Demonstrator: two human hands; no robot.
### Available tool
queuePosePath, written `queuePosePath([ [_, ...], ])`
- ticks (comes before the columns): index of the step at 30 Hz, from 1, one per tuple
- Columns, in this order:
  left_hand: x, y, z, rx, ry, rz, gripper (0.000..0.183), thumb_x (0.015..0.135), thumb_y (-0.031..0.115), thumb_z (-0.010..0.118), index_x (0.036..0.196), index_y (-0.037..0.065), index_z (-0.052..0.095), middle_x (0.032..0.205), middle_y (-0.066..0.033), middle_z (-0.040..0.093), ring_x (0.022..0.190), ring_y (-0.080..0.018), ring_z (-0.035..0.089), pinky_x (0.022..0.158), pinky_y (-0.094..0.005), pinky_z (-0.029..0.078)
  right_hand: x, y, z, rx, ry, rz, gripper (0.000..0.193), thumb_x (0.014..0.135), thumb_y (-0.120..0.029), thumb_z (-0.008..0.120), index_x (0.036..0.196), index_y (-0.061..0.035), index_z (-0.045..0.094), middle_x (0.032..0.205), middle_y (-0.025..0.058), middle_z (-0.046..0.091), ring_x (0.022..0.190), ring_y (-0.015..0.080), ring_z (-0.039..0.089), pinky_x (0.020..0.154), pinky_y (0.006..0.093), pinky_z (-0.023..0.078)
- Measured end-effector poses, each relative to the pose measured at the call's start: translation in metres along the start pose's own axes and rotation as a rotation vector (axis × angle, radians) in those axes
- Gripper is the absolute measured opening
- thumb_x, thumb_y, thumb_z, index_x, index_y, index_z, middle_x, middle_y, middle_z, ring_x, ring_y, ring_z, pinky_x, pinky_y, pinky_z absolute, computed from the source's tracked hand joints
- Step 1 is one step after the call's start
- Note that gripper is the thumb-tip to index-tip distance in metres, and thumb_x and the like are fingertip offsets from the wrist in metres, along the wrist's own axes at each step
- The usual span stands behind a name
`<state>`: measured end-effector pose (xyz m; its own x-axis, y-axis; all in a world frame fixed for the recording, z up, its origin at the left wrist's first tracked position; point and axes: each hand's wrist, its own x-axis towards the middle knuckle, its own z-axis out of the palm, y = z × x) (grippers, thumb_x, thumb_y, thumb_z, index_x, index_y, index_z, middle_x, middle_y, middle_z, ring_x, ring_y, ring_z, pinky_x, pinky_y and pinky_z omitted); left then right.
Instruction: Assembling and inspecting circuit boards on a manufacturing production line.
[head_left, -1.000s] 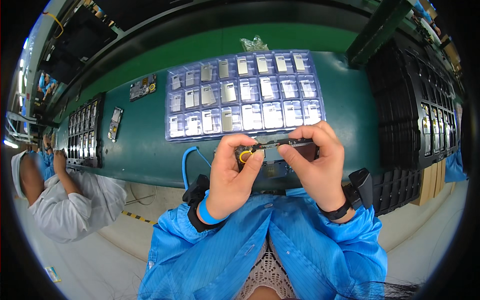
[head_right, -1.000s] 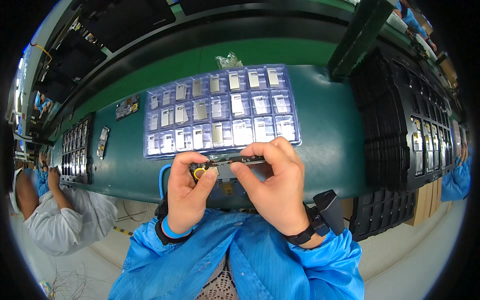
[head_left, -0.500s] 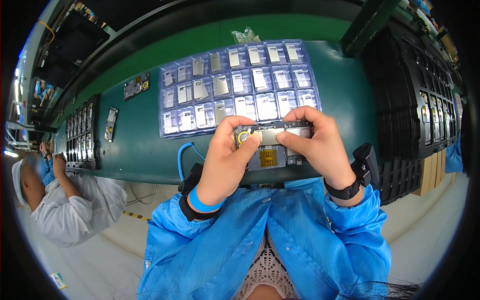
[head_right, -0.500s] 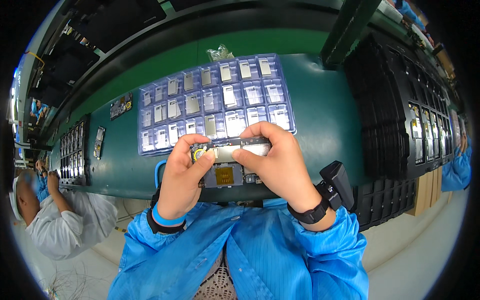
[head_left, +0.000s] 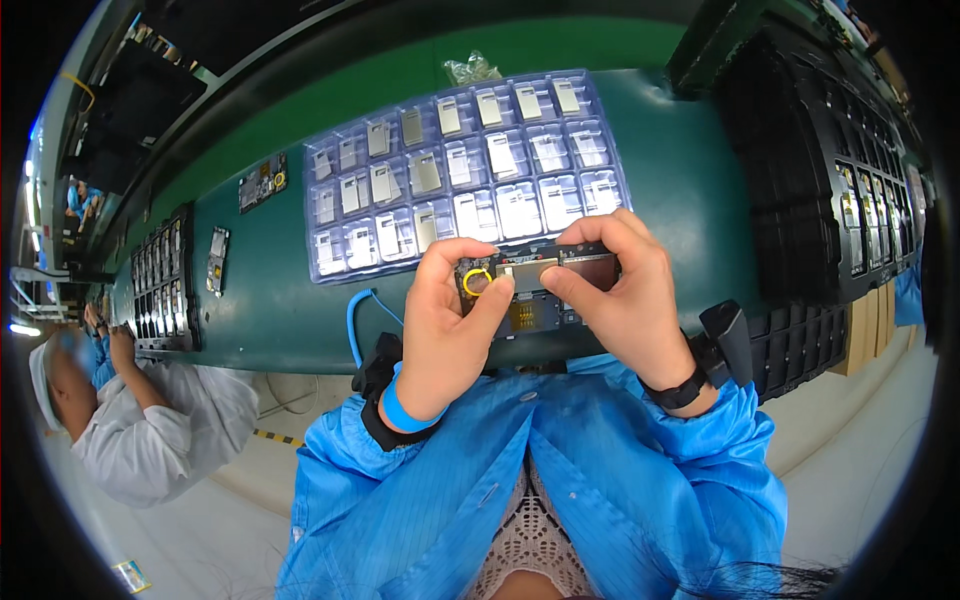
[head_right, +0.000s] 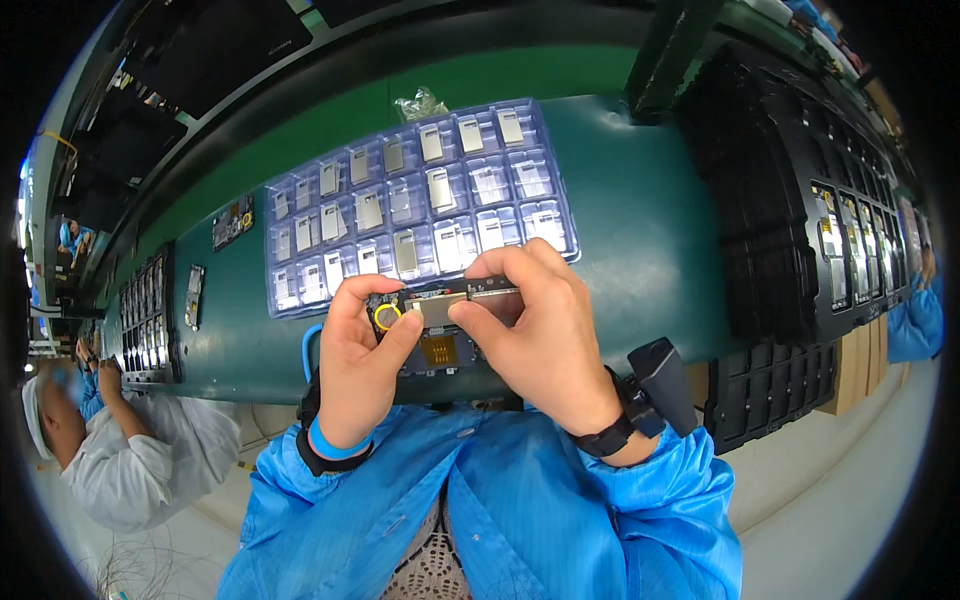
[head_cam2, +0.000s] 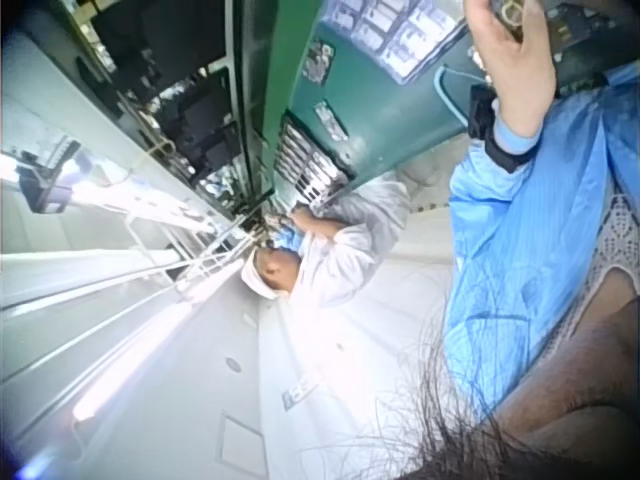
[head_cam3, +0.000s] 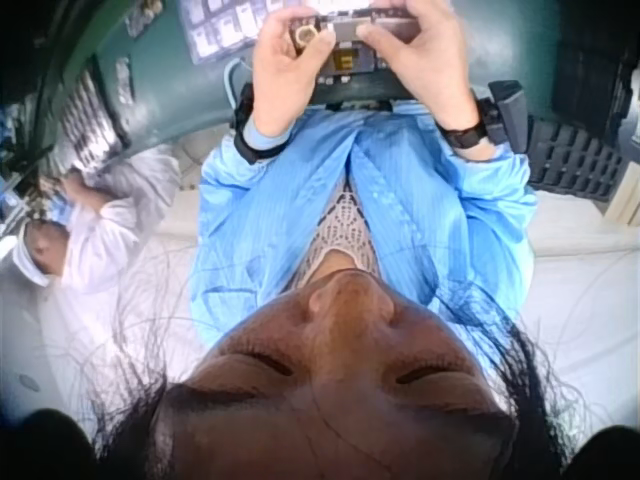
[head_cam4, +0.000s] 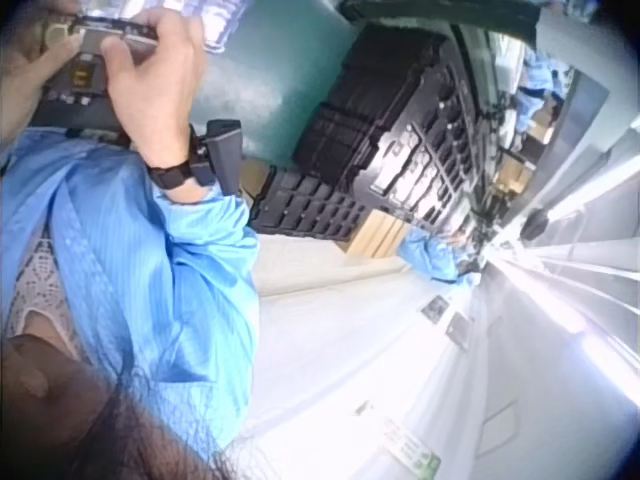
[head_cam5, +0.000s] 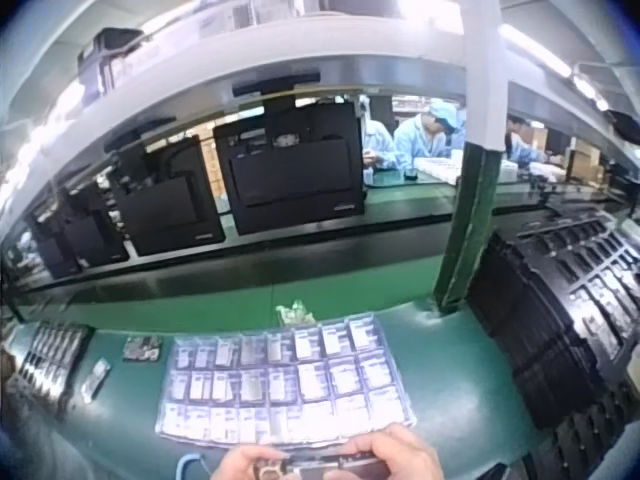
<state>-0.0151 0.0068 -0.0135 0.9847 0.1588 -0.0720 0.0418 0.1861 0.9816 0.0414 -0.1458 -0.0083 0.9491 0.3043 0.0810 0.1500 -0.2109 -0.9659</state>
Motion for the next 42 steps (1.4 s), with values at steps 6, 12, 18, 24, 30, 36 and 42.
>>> queuePosePath([
  [6,0.005,-0.003,0.006,-0.018,0.006,-0.054,0.023,0.085,0.0,0.051,0.104,0.003,0.04,0.095,-0.0091,0.055,0.084,-0.0099,0.054,0.073,-0.0232,0.046,0.005,0.006,-0.01,0.149,-0.009,0.03,0.021,0.071,0.001,0.067,0.089,0.0032,0.057,0.084,0.0081,0.052,0.068,0.0171,0.062,0.061,0.0229,0.052],
  [12,0.005,-0.012,0.019,0.015,-0.019,0.052,0.019,0.084,0.0,0.053,0.1,0.003,0.043,0.093,-0.0071,0.054,0.082,-0.0092,0.052,0.071,-0.0223,0.044,-0.008,0.01,-0.012,0.047,0.138,-0.063,0.016,0.072,-0.001,0.066,0.085,0.0031,0.058,0.084,0.01,0.054,0.069,0.0176,0.061,0.058,0.0242,0.052],
  [18,0.006,-0.015,0.012,0.074,0.034,0.031,0.025,0.085,0.002,0.049,0.108,0.003,0.041,0.094,-0.0113,0.056,0.081,-0.0143,0.055,0.072,-0.0263,0.045,-0.002,0.007,-0.054,-0.099,-0.214,-0.141,0.024,0.08,-0.016,0.06,0.099,-0.0024,0.054,0.077,0.0112,0.056,0.065,0.0174,0.055,0.055,0.0301,0.042],
  [24,0.006,0.02,-0.021,0.071,0.167,0.061,0.056,0.086,0.026,0.054,0.129,0.005,0.026,0.121,-0.0196,0.045,0.091,-0.0194,0.056,0.076,-0.0332,0.047,0.0,-0.018,-0.175,0.003,0.171,-0.213,0.022,0.082,-0.01,0.057,0.103,-0.003,0.055,0.092,0.0025,0.057,0.088,0.0105,0.054,0.077,0.0256,0.045],
  [30,0.01,0.005,-0.185,0.635,0.497,0.302,0.03,0.087,0.007,0.048,0.115,-0.004,0.051,0.131,-0.0167,0.035,0.09,-0.0232,0.055,0.072,-0.0287,0.048,-0.011,0.006,-0.394,-0.141,1.096,0.026,0.024,0.081,-0.012,0.058,0.105,-0.0082,0.056,0.085,0.0018,0.058,0.07,0.01,0.056,0.054,0.0228,0.044],
  [36,0.002,-0.035,-0.327,0.653,1.01,0.176,0.043,0.085,0.018,0.05,0.124,0.001,0.042,0.126,-0.0162,0.042,0.095,-0.0254,0.054,0.079,-0.034,0.045,0.048,0.029,-0.406,-0.084,1.0,0.19,0.021,0.081,-0.014,0.058,0.101,-0.0066,0.058,0.078,0.0009,0.057,0.064,0.0105,0.053,0.052,0.0241,0.045],
  [42,-0.019,-0.071,-0.413,1.043,1.351,-0.259,0.052,0.078,0.034,0.056,0.119,0.004,0.048,0.122,-0.0139,0.049,0.107,-0.0306,0.05,0.088,-0.041,0.038,0.109,0.038,-0.333,-0.115,0.753,0.278,0.017,0.08,-0.011,0.059,0.096,-0.0061,0.056,0.076,0.0011,0.055,0.066,0.0117,0.052,0.05,0.0272,0.044],
])
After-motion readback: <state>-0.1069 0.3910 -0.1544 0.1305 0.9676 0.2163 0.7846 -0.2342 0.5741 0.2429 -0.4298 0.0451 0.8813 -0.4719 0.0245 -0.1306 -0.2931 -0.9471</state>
